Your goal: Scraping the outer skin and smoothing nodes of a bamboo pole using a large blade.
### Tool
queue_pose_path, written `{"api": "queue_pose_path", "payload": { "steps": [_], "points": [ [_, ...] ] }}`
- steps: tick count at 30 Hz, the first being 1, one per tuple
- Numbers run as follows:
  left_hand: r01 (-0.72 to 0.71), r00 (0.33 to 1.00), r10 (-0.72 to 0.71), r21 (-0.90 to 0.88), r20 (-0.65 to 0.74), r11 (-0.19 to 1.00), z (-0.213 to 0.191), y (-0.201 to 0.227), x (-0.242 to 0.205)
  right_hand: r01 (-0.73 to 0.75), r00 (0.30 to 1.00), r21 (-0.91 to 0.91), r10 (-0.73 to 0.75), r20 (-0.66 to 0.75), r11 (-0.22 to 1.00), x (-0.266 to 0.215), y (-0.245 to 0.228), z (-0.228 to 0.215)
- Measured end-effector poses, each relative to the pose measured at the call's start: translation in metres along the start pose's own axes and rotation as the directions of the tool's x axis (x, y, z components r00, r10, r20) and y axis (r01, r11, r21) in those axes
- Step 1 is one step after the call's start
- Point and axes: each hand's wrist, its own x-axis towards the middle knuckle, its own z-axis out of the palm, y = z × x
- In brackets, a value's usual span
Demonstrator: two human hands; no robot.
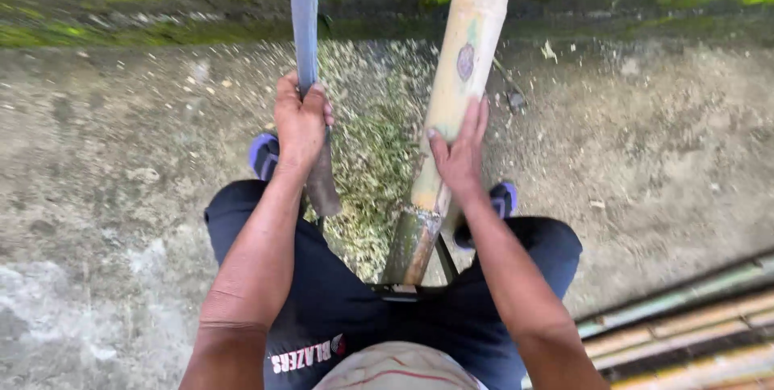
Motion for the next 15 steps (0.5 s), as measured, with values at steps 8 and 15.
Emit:
{"api": "queue_pose_path", "payload": {
  "steps": [8,15],
  "points": [
    [-0.237,0.964,0.252,0.695,0.083,0.678,-0.009,0.065,0.105,-0.707,0.666,0.311,0.448,0.597,0.636,-0.093,0.077,0.020],
    [0.028,0.975,0.207,0.970,-0.079,0.240,0.017,0.119,0.224,-0.734,0.677,0.529,0.520,0.521,0.427,-0.061,0.066,0.023]
  ]
}}
